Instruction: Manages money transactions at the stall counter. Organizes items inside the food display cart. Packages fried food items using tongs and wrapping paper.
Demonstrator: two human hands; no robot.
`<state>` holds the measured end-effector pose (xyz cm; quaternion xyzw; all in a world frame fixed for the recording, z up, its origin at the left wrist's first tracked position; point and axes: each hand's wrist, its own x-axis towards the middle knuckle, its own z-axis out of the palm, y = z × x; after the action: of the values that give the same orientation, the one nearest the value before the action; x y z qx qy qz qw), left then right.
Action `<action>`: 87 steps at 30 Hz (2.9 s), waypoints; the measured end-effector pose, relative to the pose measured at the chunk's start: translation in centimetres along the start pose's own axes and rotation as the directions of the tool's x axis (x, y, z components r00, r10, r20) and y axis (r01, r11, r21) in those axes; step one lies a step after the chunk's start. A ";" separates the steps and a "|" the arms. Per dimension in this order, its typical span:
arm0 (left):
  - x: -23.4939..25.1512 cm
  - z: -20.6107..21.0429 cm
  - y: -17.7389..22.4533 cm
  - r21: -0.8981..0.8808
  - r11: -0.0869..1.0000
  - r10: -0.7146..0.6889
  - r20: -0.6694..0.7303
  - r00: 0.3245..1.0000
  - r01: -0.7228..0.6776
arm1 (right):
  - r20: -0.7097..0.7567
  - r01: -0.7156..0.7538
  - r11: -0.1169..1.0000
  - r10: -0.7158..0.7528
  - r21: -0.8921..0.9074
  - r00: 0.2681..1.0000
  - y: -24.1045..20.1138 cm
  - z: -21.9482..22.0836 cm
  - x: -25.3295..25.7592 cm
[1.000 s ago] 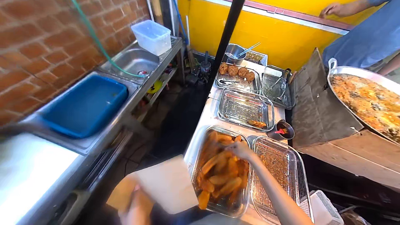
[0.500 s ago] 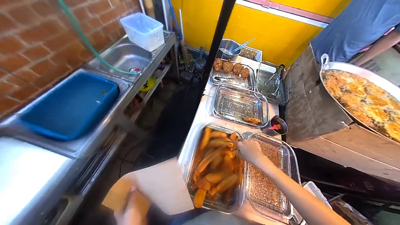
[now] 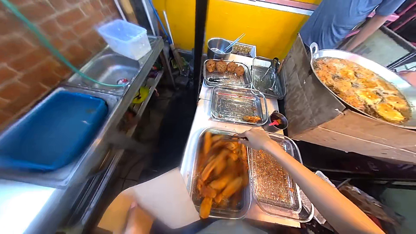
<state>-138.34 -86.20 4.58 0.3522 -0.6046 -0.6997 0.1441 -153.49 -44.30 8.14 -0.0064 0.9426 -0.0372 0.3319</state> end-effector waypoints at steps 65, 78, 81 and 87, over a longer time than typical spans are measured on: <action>-2.4 0.5 -0.6 0.068 0.998 -0.003 -0.058 0.998 0.007 | 0.146 0.306 0.863 -0.390 0.402 0.909 -3.0 6.3 0.7; -2.1 0.2 0.3 0.030 1.000 -0.003 -0.105 0.994 0.007 | 0.388 0.263 0.963 -0.221 -0.058 0.895 -3.1 3.4 -5.4; -2.3 -0.7 1.2 0.014 1.000 0.007 -0.125 0.992 -0.005 | 0.452 0.264 0.961 -0.274 0.087 0.849 -1.1 1.5 -6.0; -2.6 -4.2 1.8 -0.036 0.998 0.046 -0.064 0.997 -0.048 | 0.219 0.099 0.965 -0.154 0.244 0.964 4.2 3.9 -8.5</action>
<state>-134.16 -88.10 7.05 0.3573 -0.5946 -0.6958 0.1862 -144.32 -40.03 10.12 -0.0330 0.8834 -0.1666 0.4368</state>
